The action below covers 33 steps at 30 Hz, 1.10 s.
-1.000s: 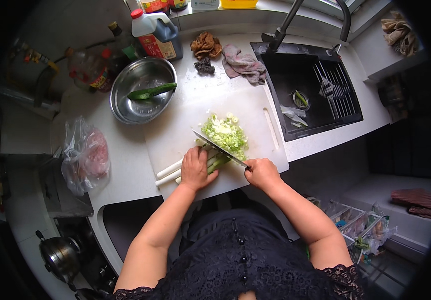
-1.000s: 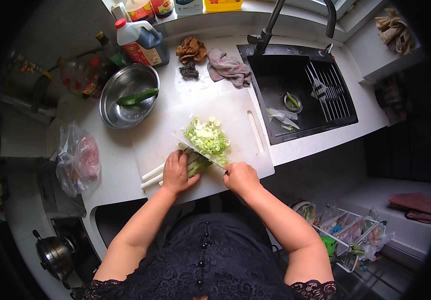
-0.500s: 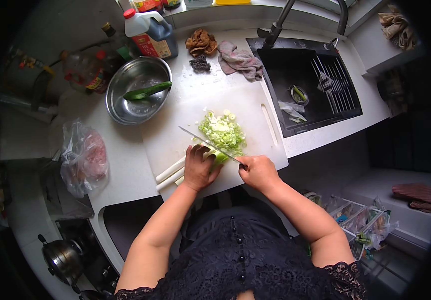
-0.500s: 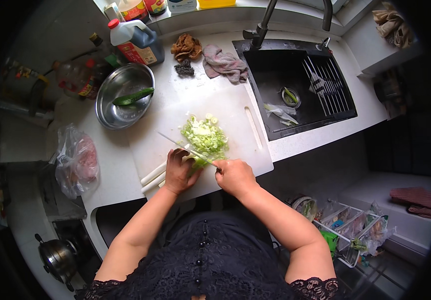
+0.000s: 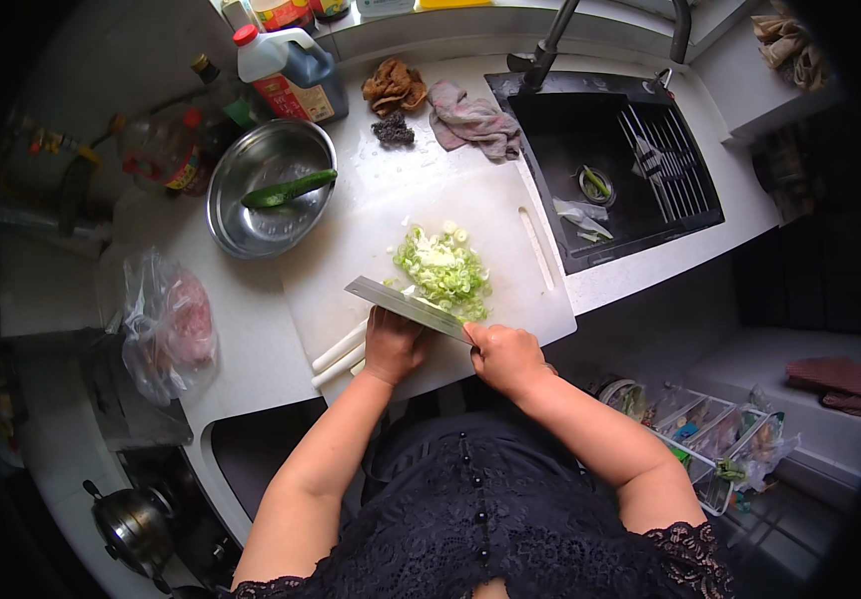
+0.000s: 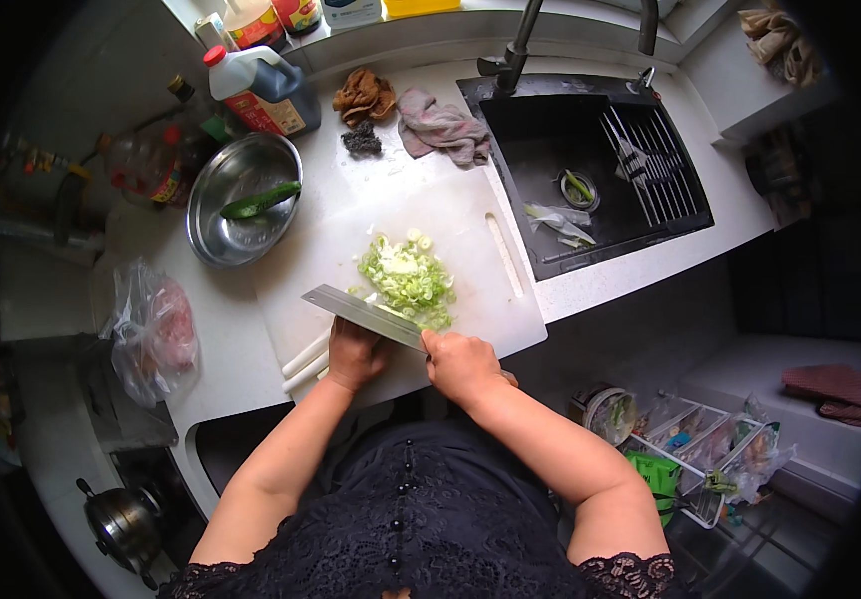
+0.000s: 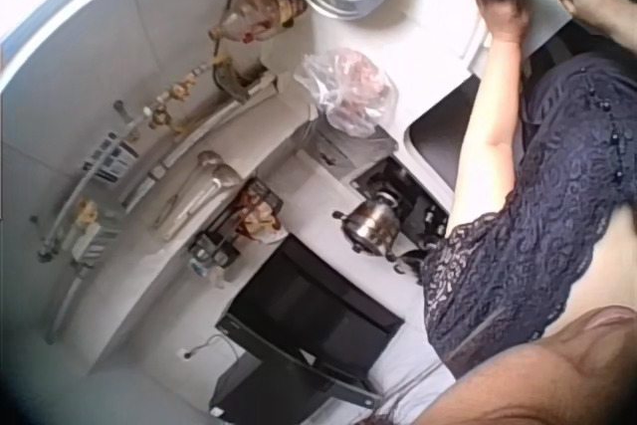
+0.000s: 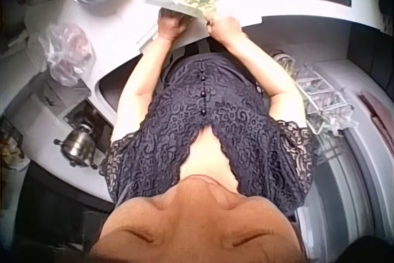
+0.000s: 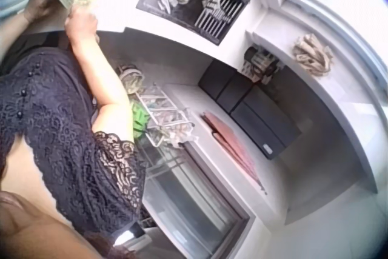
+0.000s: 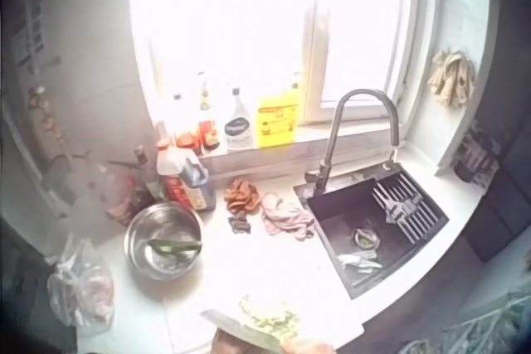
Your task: The person chops green onions on a white cutting board using a knife. They briefly open a window, wash their hands, and dry them before resuming chopping.
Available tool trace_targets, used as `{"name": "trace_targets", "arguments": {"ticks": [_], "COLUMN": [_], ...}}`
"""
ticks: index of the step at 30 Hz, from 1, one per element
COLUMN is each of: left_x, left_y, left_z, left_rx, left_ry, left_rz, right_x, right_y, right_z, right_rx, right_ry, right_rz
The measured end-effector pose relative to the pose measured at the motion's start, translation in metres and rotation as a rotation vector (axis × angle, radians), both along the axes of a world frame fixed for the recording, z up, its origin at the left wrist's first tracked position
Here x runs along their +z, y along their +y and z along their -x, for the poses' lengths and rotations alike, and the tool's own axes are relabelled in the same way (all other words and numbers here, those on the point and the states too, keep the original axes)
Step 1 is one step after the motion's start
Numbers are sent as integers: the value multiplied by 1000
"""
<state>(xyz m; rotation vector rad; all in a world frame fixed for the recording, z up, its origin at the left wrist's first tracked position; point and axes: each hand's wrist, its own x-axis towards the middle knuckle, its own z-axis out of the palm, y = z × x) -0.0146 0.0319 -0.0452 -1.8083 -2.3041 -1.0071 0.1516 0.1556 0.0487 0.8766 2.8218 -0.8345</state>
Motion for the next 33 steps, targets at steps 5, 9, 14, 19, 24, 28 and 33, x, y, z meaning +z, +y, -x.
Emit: {"name": "trace_targets", "arguments": {"ticks": [5,9,14,19,24,28,33], "left_x": [-1,21,7,4,10,4,-1], "left_y": [-1,4,4,4,5,5,4], "left_z": [2,-1,-1,-1,-2,-2,-1], "left_rx": [-32,-31,1,-16,3,3,1], "left_ry": [-13,-70,-22,-44,4,54,37], "left_rz": [-6,-32,-29,-114,-36,-7,-5], "right_x": [-2,-3,-3,3,12,8,7], "right_y": [0,0,1,8,7,2,3], "right_z": [-1,-2,-1,1,0,4,2], "right_rx": [11,12,-3,-125,-79,-56,-27], "right_ry": [29,33,17,55,31,-1,-36], "right_rz": [0,6,28,82,75,60,49]}}
